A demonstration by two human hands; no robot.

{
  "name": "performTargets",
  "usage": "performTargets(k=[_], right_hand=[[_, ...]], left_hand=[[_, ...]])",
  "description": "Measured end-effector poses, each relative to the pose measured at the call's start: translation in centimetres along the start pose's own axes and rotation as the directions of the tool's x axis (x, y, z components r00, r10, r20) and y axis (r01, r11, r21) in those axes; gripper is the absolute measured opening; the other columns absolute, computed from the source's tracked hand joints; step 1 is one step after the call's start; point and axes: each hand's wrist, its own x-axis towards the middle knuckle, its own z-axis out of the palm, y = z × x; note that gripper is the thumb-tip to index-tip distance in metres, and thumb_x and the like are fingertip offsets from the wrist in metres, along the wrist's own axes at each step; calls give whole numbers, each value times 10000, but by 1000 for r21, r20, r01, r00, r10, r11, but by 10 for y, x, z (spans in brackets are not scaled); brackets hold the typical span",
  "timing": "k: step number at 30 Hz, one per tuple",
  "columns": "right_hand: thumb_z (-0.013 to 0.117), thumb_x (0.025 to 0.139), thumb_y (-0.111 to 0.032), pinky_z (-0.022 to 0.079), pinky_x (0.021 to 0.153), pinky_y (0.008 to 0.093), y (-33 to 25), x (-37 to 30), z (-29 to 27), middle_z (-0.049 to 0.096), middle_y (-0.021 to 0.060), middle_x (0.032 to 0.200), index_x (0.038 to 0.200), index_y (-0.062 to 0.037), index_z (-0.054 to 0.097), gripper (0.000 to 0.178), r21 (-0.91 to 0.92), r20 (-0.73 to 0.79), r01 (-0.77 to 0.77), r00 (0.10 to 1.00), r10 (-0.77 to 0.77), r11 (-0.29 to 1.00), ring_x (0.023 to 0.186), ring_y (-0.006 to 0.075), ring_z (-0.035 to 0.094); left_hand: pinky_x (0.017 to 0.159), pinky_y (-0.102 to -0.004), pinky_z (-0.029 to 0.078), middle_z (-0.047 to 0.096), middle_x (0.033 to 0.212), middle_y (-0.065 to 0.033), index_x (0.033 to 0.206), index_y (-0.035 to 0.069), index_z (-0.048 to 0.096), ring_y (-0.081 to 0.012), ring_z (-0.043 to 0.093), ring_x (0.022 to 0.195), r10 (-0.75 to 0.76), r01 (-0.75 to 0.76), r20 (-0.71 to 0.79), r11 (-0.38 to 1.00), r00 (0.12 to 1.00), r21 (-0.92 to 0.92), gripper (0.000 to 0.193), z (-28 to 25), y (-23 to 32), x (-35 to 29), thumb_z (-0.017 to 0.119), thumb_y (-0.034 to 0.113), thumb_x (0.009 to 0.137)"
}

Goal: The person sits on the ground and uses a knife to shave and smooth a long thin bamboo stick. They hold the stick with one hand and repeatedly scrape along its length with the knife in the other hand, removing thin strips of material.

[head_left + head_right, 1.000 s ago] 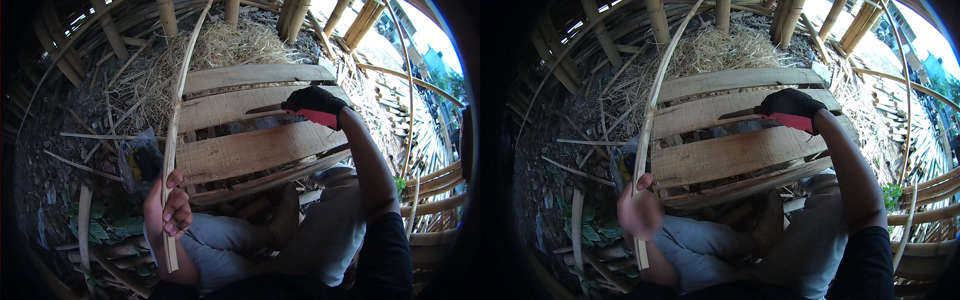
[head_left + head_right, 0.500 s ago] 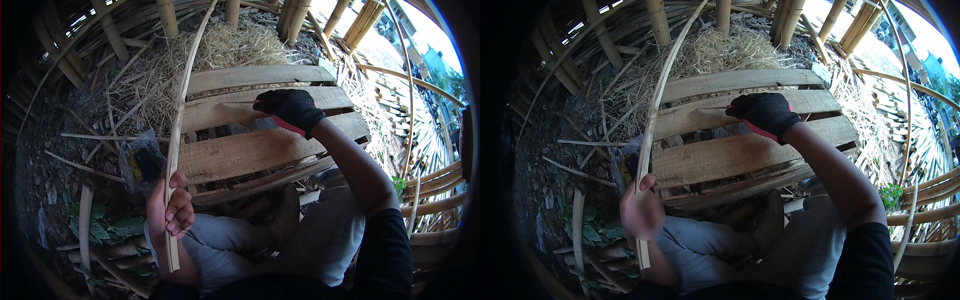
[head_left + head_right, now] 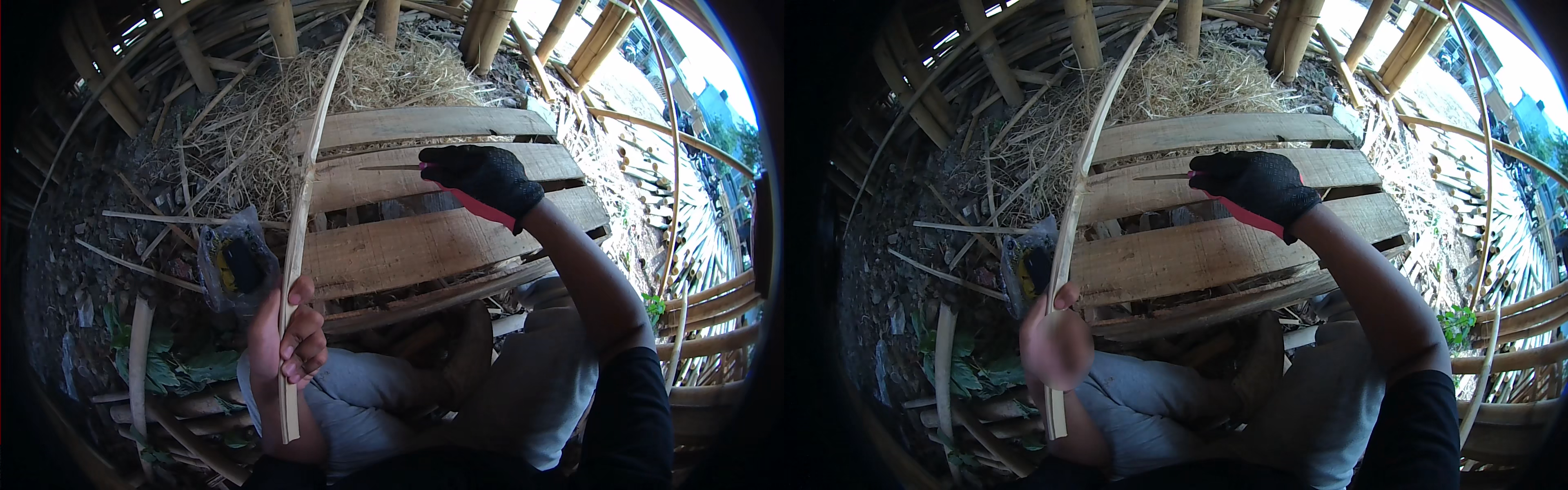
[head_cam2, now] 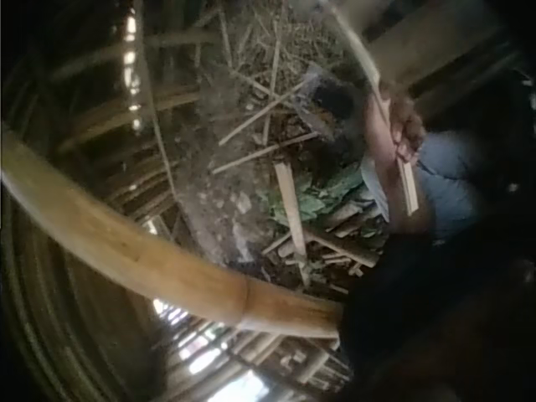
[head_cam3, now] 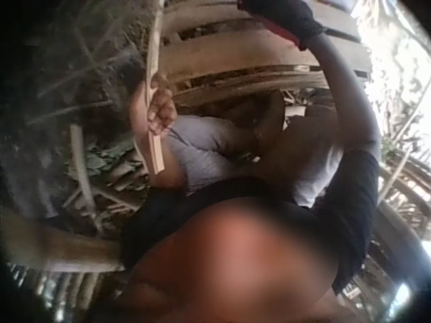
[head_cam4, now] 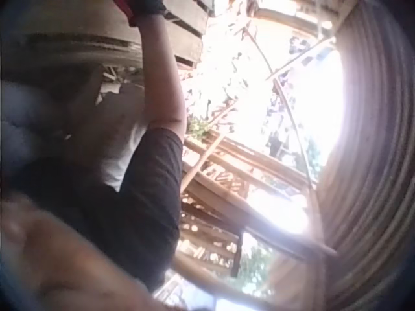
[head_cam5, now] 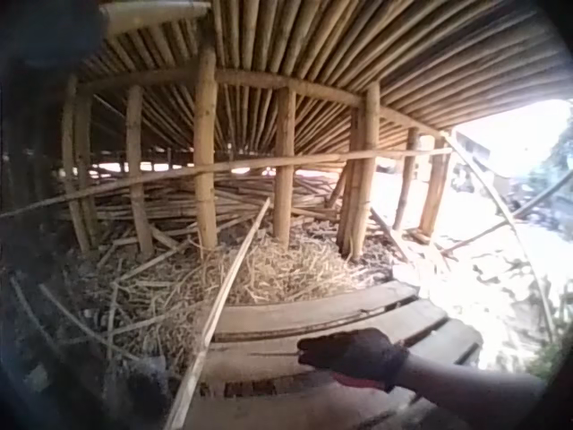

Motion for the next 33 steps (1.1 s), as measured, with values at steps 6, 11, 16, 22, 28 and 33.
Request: performTargets(k=[6, 11, 16, 22, 28, 33], right_hand=[[596, 945, -404, 519, 938, 348, 24, 2, -3, 702, 44, 1193, 1242, -244, 685, 348, 5, 140, 152, 979, -151, 988, 1054, 258, 675], [584, 955, -393, 524, 927, 367, 19, 2, -8, 710, 66, 1163, 1226, -210, 692, 344, 48, 68, -40, 997, 37, 998, 1046, 272, 675], [551, 978, -396, 534, 909, 371, 22, -3, -20, 704, 94, 1169, 1231, -174, 686, 362, -41, 210, 136, 970, -124, 990, 1006, 283, 685], [546, 986, -398, 542, 887, 390, 30, -3, -18, 707, 108, 1144, 1212, -163, 695, 359, -128, 143, 163, 979, -144, 978, 984, 306, 686], [537, 991, -402, 538, 897, 402, 24, -7, -27, 706, 119, 1133, 1220, -168, 691, 362, -76, 212, 174, 965, -154, 982, 1004, 308, 681], [552, 991, -358, 531, 928, 385, 25, -7, -15, 688, 102, 1177, 1226, -165, 681, 331, -117, 84, 268, 962, -259, 956, 1058, 290, 663]], left_hand=[[243, -233, 273, 384, 470, -5, 988, 117, 360, -115, 385, 280, -5, 5, 7, 1000, 1000, -1, 298, 0, 0, 1, 216, 355, 1095], [243, -233, 276, 383, 469, -4, 985, 115, 364, -114, 384, 279, 9, -9, -6, 1000, 1000, -1, 302, 0, 0, 0, 222, 358, 1095], [246, -228, 271, 390, 470, 1, 989, 119, 369, -110, 381, 279, 1, -1, -8, 1000, 1000, 6, 297, 0, 1, 1, 229, 358, 1095], [244, -229, 266, 381, 457, 3, 991, 122, 370, -111, 374, 272, 11, -10, -48, 1000, 999, 26, 295, 4, 0, 0, 225, 356, 1095], [244, -234, 274, 380, 453, 0, 987, 122, 373, -114, 372, 269, 6, -5, -41, 1000, 999, 24, 314, 2, 1, 2, 197, 359, 1095], [245, -237, 281, 382, 454, -3, 987, 120, 374, -117, 377, 272, -2, 2, -32, 1000, 999, 14, 312, 2, 1, 2, 200, 355, 1096]])
